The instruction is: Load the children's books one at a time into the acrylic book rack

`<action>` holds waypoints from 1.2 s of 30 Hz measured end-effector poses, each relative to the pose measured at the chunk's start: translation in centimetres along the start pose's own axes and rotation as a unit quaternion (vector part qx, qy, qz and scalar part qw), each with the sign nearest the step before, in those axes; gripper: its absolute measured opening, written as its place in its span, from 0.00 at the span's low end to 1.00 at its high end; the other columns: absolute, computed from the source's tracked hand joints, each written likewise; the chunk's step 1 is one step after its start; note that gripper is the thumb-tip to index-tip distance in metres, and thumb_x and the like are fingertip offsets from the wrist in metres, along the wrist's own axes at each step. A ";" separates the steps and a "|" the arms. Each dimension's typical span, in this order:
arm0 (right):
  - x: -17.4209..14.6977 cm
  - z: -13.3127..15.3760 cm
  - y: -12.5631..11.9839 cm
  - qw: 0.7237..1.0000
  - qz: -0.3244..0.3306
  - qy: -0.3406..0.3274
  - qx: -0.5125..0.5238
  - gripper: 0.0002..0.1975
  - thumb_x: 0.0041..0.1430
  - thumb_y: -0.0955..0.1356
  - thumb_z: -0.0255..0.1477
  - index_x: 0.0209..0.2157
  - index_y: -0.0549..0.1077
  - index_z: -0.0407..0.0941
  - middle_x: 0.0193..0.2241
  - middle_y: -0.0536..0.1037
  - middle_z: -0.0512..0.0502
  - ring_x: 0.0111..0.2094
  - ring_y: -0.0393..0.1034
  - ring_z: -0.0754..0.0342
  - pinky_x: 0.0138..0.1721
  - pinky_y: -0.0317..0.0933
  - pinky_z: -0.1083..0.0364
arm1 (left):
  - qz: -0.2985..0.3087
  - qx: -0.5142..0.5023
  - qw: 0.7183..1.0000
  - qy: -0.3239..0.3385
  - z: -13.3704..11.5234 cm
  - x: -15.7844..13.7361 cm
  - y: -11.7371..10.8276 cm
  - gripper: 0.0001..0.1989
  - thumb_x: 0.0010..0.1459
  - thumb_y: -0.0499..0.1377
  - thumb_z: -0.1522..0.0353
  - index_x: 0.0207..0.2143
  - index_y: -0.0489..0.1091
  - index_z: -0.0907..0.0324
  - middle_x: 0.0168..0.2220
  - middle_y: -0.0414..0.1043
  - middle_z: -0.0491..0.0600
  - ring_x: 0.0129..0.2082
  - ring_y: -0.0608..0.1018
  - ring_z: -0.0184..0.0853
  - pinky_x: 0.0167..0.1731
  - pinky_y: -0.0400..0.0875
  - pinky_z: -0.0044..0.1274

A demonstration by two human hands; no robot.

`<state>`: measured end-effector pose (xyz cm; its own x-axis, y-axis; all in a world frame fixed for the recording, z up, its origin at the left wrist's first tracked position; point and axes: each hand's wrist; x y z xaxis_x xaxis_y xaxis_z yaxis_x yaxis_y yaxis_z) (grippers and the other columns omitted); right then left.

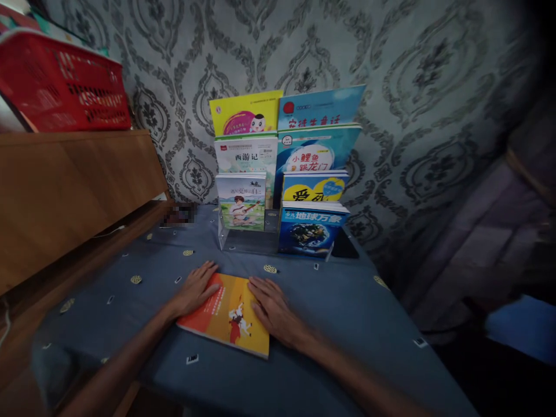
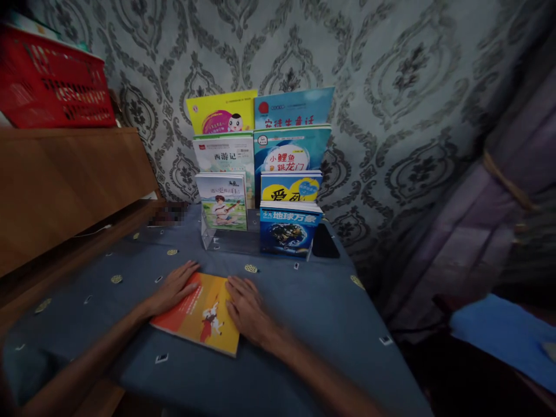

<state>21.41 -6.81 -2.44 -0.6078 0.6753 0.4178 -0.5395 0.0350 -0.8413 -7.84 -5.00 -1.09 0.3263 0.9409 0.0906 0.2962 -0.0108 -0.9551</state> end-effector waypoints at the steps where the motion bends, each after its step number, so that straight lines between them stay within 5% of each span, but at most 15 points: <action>1: -0.2 0.2 0.0 1.000 -0.002 0.003 -0.004 0.25 0.68 0.60 0.27 0.64 0.67 0.41 0.63 0.70 0.35 0.65 0.64 0.46 0.65 0.60 0.40 | 0.007 -0.005 1.000 -0.016 0.3 -0.4 0.1 0.31 0.70 0.44 0.51 0.68 0.56 0.56 0.71 0.54 0.57 0.71 0.57 0.45 0.68 0.53 0.42; 7: -1.7 1.3 -0.2 0.999 -0.006 0.029 -0.037 0.24 0.68 0.59 0.27 0.64 0.68 0.41 0.62 0.71 0.34 0.64 0.65 0.45 0.64 0.62 0.39 | 0.001 -0.039 0.997 -0.066 -0.2 -3.6 0.1 0.36 0.68 0.45 0.48 0.71 0.52 0.58 0.73 0.48 0.59 0.71 0.58 0.46 0.68 0.54 0.41; 13: -3.9 1.7 -1.2 0.996 -0.005 0.059 -0.068 0.25 0.70 0.58 0.30 0.63 0.68 0.39 0.63 0.69 0.34 0.64 0.65 0.45 0.63 0.63 0.41 | -0.006 -0.054 0.997 -0.046 -2.4 -5.9 1.1 0.32 0.71 0.44 0.52 0.72 0.50 0.53 0.73 0.49 0.53 0.72 0.56 0.43 0.70 0.52 0.40; 21: -7.2 0.4 -3.0 0.991 -0.026 0.116 -0.060 0.23 0.70 0.59 0.34 0.61 0.71 0.45 0.61 0.73 0.38 0.61 0.69 0.43 0.60 0.66 0.39 | 0.007 -0.057 0.998 0.030 -4.1 -1.5 1.5 0.28 0.73 0.41 0.56 0.71 0.51 0.50 0.71 0.54 0.49 0.72 0.57 0.38 0.70 0.49 0.41; 27: -8.4 1.6 -5.0 0.993 -0.081 0.081 -0.039 0.14 0.69 0.60 0.28 0.46 0.77 0.45 0.41 0.81 0.40 0.43 0.75 0.47 0.46 0.72 0.45 | -0.046 -0.018 0.998 0.038 -6.0 3.0 0.4 0.22 0.72 0.44 0.60 0.58 0.70 0.55 0.56 0.76 0.53 0.56 0.76 0.41 0.58 0.69 0.36; 31: -8.6 2.8 -6.0 0.996 -0.068 0.050 -0.038 0.14 0.70 0.60 0.28 0.39 0.77 0.45 0.34 0.78 0.41 0.37 0.72 0.48 0.44 0.69 0.46 | -0.106 0.036 0.994 0.002 -7.1 5.3 0.6 0.18 0.72 0.47 0.61 0.50 0.72 0.58 0.49 0.77 0.55 0.51 0.77 0.43 0.53 0.70 0.35; 36: -7.6 2.9 -6.2 1.000 -0.006 -0.028 -0.012 0.15 0.70 0.60 0.27 0.49 0.76 0.44 0.47 0.79 0.38 0.49 0.72 0.46 0.51 0.67 0.45 | -0.148 -0.058 0.987 0.030 -7.1 4.7 1.5 0.16 0.71 0.48 0.64 0.52 0.69 0.60 0.49 0.75 0.56 0.50 0.76 0.40 0.53 0.71 0.32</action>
Point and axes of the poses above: each hand's wrist, its own x-axis towards the middle knuckle, its own y-axis out of the palm, z = x × y
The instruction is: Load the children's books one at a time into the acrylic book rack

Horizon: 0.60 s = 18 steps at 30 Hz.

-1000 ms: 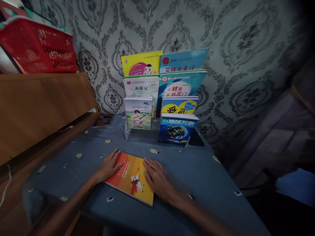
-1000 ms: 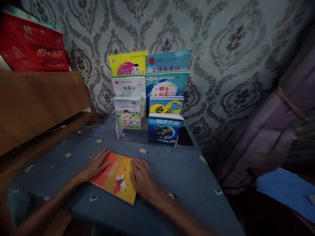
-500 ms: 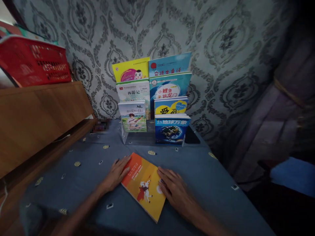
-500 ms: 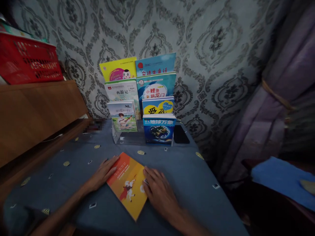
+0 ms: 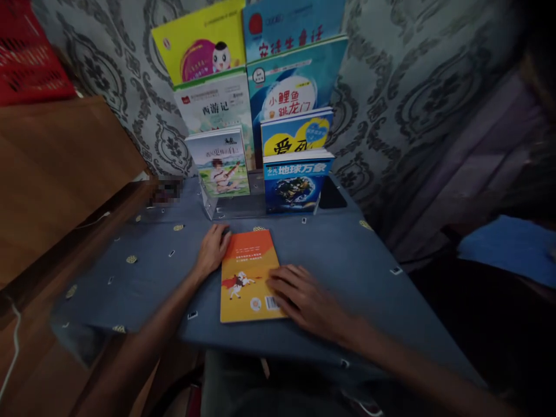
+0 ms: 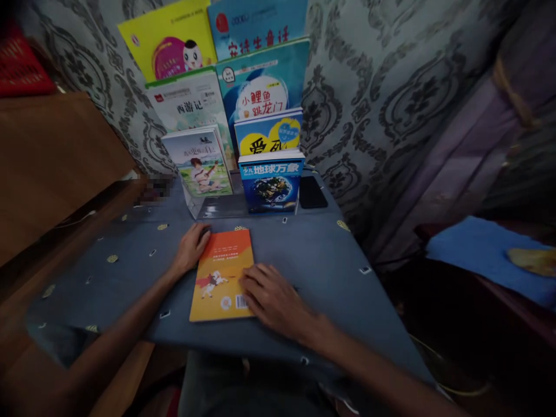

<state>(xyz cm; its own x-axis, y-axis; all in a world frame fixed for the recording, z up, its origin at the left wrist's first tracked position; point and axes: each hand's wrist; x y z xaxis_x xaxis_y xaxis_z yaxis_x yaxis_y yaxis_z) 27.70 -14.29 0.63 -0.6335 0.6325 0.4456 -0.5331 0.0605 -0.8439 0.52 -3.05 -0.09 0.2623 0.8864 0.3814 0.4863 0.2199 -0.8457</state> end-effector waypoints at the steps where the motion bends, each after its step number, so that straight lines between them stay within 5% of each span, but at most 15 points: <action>1: 0.5 -0.2 0.1 1.000 0.015 -0.010 0.006 0.16 0.69 0.61 0.27 0.52 0.75 0.44 0.52 0.78 0.38 0.53 0.71 0.46 0.55 0.66 0.45 | 0.005 -0.016 1.000 0.009 0.0 -0.5 0.1 0.17 0.71 0.48 0.63 0.53 0.69 0.60 0.49 0.75 0.56 0.50 0.76 0.40 0.54 0.71 0.33; 5: 3.2 -2.0 1.1 0.998 0.060 0.005 0.031 0.19 0.69 0.63 0.31 0.58 0.72 0.45 0.60 0.74 0.39 0.62 0.65 0.46 0.66 0.55 0.40 | 0.032 -0.038 0.999 0.009 0.1 -1.7 0.3 0.18 0.70 0.48 0.62 0.55 0.69 0.59 0.52 0.75 0.55 0.54 0.75 0.41 0.59 0.68 0.37; 10: 6.7 -5.5 2.7 0.991 0.099 0.085 0.025 0.25 0.69 0.62 0.35 0.64 0.67 0.41 0.68 0.62 0.35 0.69 0.56 0.42 0.68 0.50 0.36 | 0.035 -0.039 0.999 0.010 0.2 -1.5 0.5 0.18 0.70 0.48 0.64 0.54 0.70 0.60 0.50 0.76 0.56 0.52 0.76 0.42 0.57 0.68 0.37; 18: 6.4 -6.9 4.1 0.992 0.041 0.117 -0.013 0.24 0.70 0.60 0.32 0.64 0.67 0.42 0.66 0.65 0.35 0.68 0.57 0.43 0.66 0.55 0.36 | 0.043 -0.030 0.999 0.009 -0.3 -1.5 0.4 0.17 0.69 0.49 0.65 0.54 0.69 0.60 0.51 0.76 0.56 0.51 0.76 0.42 0.55 0.69 0.36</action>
Point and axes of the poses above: each hand's wrist, its own x-axis towards the middle knuckle, its own y-axis out of the palm, z = x × y
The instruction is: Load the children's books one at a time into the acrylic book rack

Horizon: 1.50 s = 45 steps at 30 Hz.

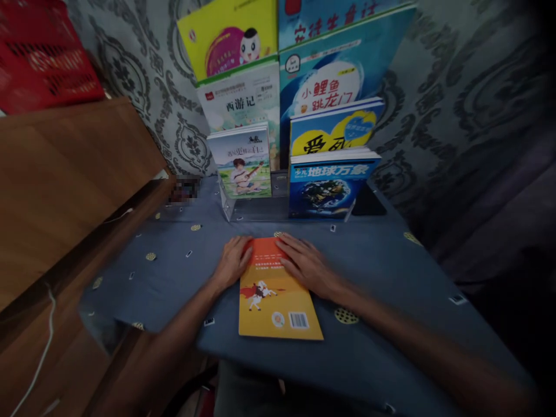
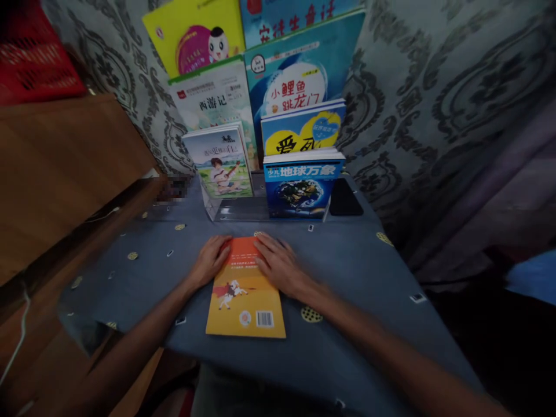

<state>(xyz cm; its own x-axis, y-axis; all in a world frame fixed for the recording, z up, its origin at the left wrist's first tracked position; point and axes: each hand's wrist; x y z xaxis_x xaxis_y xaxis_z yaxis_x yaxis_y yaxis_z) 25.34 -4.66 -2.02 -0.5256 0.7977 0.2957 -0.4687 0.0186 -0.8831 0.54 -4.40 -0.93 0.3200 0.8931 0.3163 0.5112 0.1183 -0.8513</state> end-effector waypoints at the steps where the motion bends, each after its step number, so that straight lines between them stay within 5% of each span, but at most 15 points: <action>1: -0.8 0.4 0.1 1.000 -0.015 -0.007 -0.010 0.23 0.70 0.60 0.32 0.63 0.69 0.43 0.65 0.67 0.36 0.68 0.58 0.43 0.66 0.54 0.36 | 0.000 0.003 1.000 -0.001 0.0 0.0 0.0 0.17 0.69 0.49 0.65 0.54 0.69 0.59 0.51 0.76 0.56 0.51 0.76 0.42 0.55 0.69 0.36; 4: -4.4 2.6 0.2 0.996 -0.033 -0.086 -0.018 0.25 0.69 0.64 0.37 0.64 0.67 0.44 0.63 0.71 0.35 0.67 0.60 0.39 0.67 0.51 0.32 | -0.005 0.011 1.000 -0.001 -0.1 0.1 0.0 0.16 0.69 0.49 0.65 0.54 0.69 0.57 0.50 0.76 0.55 0.51 0.75 0.42 0.57 0.68 0.37; 7: -7.6 5.2 -0.3 0.985 -0.007 -0.170 0.011 0.39 0.62 0.70 0.43 0.69 0.59 0.43 0.68 0.63 0.35 0.69 0.54 0.38 0.67 0.54 0.36 | -0.007 0.010 1.000 0.001 -0.1 0.1 0.1 0.16 0.69 0.49 0.66 0.54 0.70 0.58 0.49 0.76 0.55 0.50 0.75 0.42 0.57 0.68 0.37; 11: -8.6 6.6 -0.9 0.981 0.012 -0.195 -0.005 0.38 0.61 0.73 0.35 0.68 0.59 0.46 0.68 0.62 0.38 0.69 0.55 0.39 0.66 0.59 0.39 | -0.009 0.006 1.000 0.011 -0.3 0.1 -0.1 0.17 0.69 0.49 0.67 0.55 0.69 0.59 0.48 0.75 0.55 0.49 0.75 0.41 0.56 0.68 0.35; 17: -8.1 1.2 -1.5 0.967 0.038 -0.241 -0.074 0.25 0.66 0.68 0.31 0.63 0.66 0.51 0.62 0.73 0.43 0.64 0.65 0.45 0.63 0.62 0.41 | 0.011 0.065 0.998 0.013 -0.3 0.0 -1.6 0.15 0.67 0.52 0.65 0.50 0.74 0.56 0.41 0.76 0.52 0.41 0.76 0.39 0.47 0.69 0.30; 23: -10.3 -4.6 -5.1 0.987 -0.039 -0.106 -0.110 0.21 0.70 0.59 0.26 0.59 0.72 0.52 0.57 0.77 0.41 0.61 0.69 0.44 0.57 0.65 0.39 | 0.054 0.069 0.995 -0.048 -0.4 -0.6 -3.1 0.19 0.67 0.50 0.59 0.28 0.73 0.59 0.22 0.69 0.44 0.23 0.69 0.30 0.28 0.59 0.22; 28: -11.3 -1.1 -5.0 0.995 -0.065 -0.063 -0.049 0.17 0.72 0.60 0.31 0.55 0.75 0.46 0.58 0.76 0.39 0.61 0.68 0.45 0.60 0.65 0.42 | 0.025 0.144 0.987 0.072 -2.4 -0.8 -3.0 0.21 0.69 0.49 0.56 0.35 0.76 0.58 0.35 0.75 0.52 0.36 0.75 0.38 0.39 0.67 0.27; 31: -11.3 1.5 -4.2 0.997 -0.034 -0.065 -0.023 0.20 0.70 0.64 0.37 0.59 0.72 0.46 0.61 0.73 0.38 0.64 0.64 0.42 0.65 0.58 0.37 | 0.111 0.098 0.973 0.178 -3.9 -1.4 -2.4 0.26 0.65 0.53 0.47 0.52 0.74 0.56 0.53 0.74 0.57 0.53 0.74 0.44 0.54 0.67 0.35; 34: -11.1 2.5 -3.9 0.997 -0.015 -0.071 -0.015 0.23 0.68 0.66 0.40 0.60 0.71 0.45 0.61 0.72 0.37 0.66 0.62 0.41 0.67 0.54 0.35 | 0.184 0.082 0.953 0.225 -4.7 -2.1 -1.7 0.37 0.61 0.56 0.43 0.65 0.63 0.52 0.67 0.61 0.58 0.68 0.62 0.50 0.66 0.54 0.45; 37: -10.9 2.4 -3.8 0.997 -0.006 -0.069 -0.020 0.23 0.68 0.67 0.38 0.60 0.71 0.44 0.62 0.72 0.37 0.66 0.61 0.42 0.67 0.56 0.36 | 0.195 0.099 0.949 0.227 -4.8 -2.4 -1.4 0.34 0.65 0.52 0.47 0.68 0.58 0.52 0.70 0.57 0.58 0.71 0.59 0.49 0.68 0.52 0.46; 45: -10.4 1.9 -3.7 0.997 -0.042 -0.071 0.005 0.19 0.70 0.65 0.35 0.59 0.72 0.46 0.58 0.76 0.39 0.62 0.68 0.44 0.63 0.65 0.39 | 0.123 0.130 0.933 0.312 -5.1 -2.0 -2.0 0.27 0.70 0.49 0.53 0.64 0.64 0.59 0.62 0.70 0.57 0.63 0.72 0.44 0.61 0.70 0.37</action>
Point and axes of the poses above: each hand's wrist, its own x-axis towards the middle knuckle, its own y-axis out of the palm, z = x × y
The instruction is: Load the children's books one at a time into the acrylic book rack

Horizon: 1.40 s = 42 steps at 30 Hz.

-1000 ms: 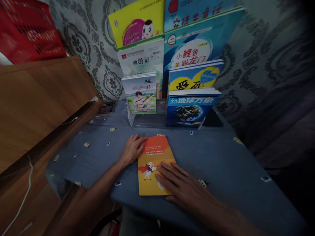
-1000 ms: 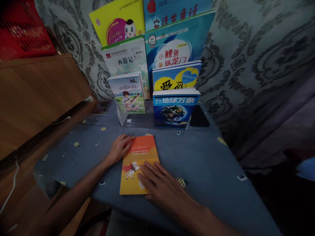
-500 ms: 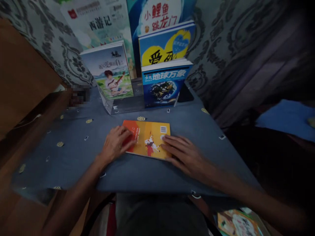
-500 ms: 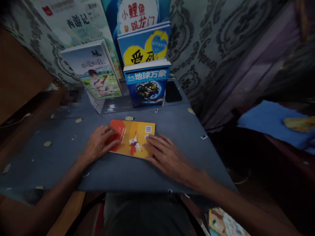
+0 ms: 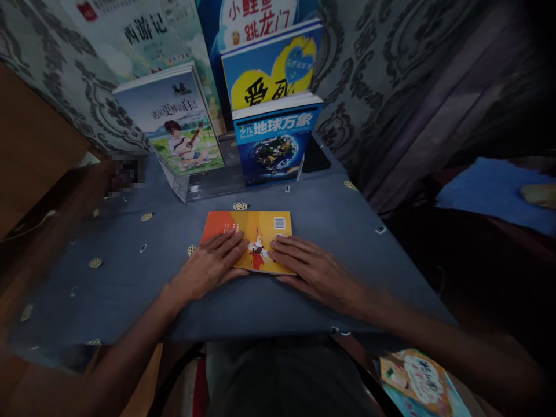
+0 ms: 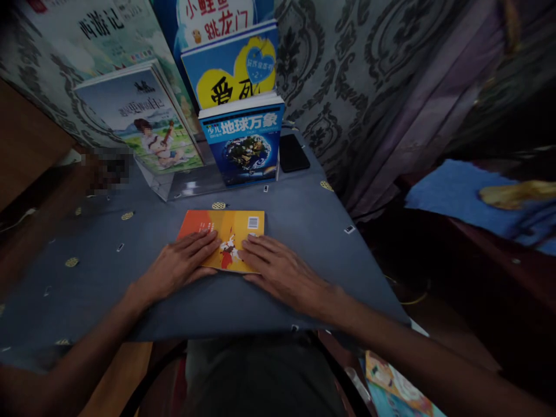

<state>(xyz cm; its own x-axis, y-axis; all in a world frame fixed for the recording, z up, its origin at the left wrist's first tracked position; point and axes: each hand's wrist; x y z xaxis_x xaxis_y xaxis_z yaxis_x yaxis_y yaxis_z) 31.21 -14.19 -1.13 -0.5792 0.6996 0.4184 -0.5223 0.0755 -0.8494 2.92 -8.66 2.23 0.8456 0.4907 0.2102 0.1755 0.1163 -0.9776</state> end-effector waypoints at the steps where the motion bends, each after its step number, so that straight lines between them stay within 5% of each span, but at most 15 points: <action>1: 0.1 -0.1 -0.1 1.000 -0.010 -0.003 0.013 0.19 0.69 0.66 0.35 0.58 0.73 0.46 0.57 0.77 0.40 0.61 0.69 0.45 0.62 0.66 0.40 | -0.009 0.005 1.000 0.003 0.0 0.1 -0.2 0.26 0.70 0.50 0.53 0.62 0.66 0.59 0.61 0.72 0.56 0.62 0.73 0.43 0.59 0.73 0.36; 12: 0.7 -1.0 -0.3 0.997 -0.046 -0.010 0.062 0.17 0.71 0.64 0.35 0.57 0.74 0.47 0.54 0.80 0.41 0.56 0.74 0.47 0.59 0.69 0.41 | 0.021 0.011 1.000 -0.009 0.1 0.9 -1.7 0.27 0.71 0.45 0.53 0.58 0.72 0.58 0.57 0.76 0.54 0.55 0.79 0.41 0.47 0.80 0.33; 22: 0.6 -1.5 0.1 0.999 -0.025 -0.024 0.011 0.15 0.71 0.64 0.33 0.55 0.76 0.48 0.55 0.79 0.42 0.59 0.71 0.47 0.60 0.67 0.43 | 0.009 0.038 0.999 -0.035 -0.9 0.4 -0.5 0.26 0.69 0.51 0.52 0.59 0.70 0.59 0.59 0.74 0.56 0.57 0.78 0.44 0.52 0.77 0.34; 27: 2.1 -4.0 0.2 0.999 0.024 -0.009 -0.032 0.17 0.71 0.64 0.31 0.57 0.75 0.50 0.61 0.74 0.40 0.64 0.65 0.45 0.59 0.67 0.42 | 0.022 0.119 0.985 -0.127 -2.9 1.4 0.4 0.24 0.69 0.53 0.54 0.57 0.70 0.61 0.57 0.74 0.60 0.54 0.79 0.47 0.48 0.77 0.32; 32: 4.5 -6.0 0.6 0.994 0.027 0.084 -0.067 0.18 0.71 0.64 0.28 0.58 0.74 0.57 0.66 0.67 0.43 0.65 0.61 0.41 0.59 0.63 0.38 | 0.085 0.163 0.961 -0.208 -4.7 3.7 -1.0 0.25 0.67 0.53 0.52 0.54 0.71 0.62 0.48 0.77 0.61 0.47 0.80 0.48 0.38 0.76 0.32; 36: 5.5 -5.7 1.1 0.990 -0.011 0.118 -0.078 0.21 0.69 0.63 0.23 0.57 0.74 0.54 0.65 0.67 0.41 0.64 0.61 0.40 0.59 0.60 0.37 | 0.110 0.123 0.960 -0.228 -2.9 4.4 -2.2 0.19 0.70 0.51 0.55 0.46 0.75 0.58 0.42 0.78 0.55 0.42 0.80 0.45 0.35 0.75 0.30; 42: 6.8 -2.0 1.5 0.997 0.011 0.007 -0.071 0.18 0.67 0.63 0.22 0.54 0.75 0.43 0.57 0.75 0.35 0.60 0.66 0.44 0.62 0.56 0.40 | 0.010 0.004 0.977 -0.211 3.3 4.2 0.1 0.18 0.70 0.50 0.64 0.59 0.67 0.58 0.62 0.69 0.58 0.59 0.74 0.45 0.56 0.72 0.38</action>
<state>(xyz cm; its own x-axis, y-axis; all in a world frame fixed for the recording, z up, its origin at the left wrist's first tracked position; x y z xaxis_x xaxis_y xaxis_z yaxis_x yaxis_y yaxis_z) 27.76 -7.91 -0.18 -0.5799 0.7118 0.3963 -0.4155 0.1599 -0.8954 4.80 -3.74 3.02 0.5652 0.8051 0.1798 0.1562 0.1096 -0.9816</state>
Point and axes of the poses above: each hand's wrist, its own x-axis towards the middle knuckle, its own y-axis out of the palm, z = x × y
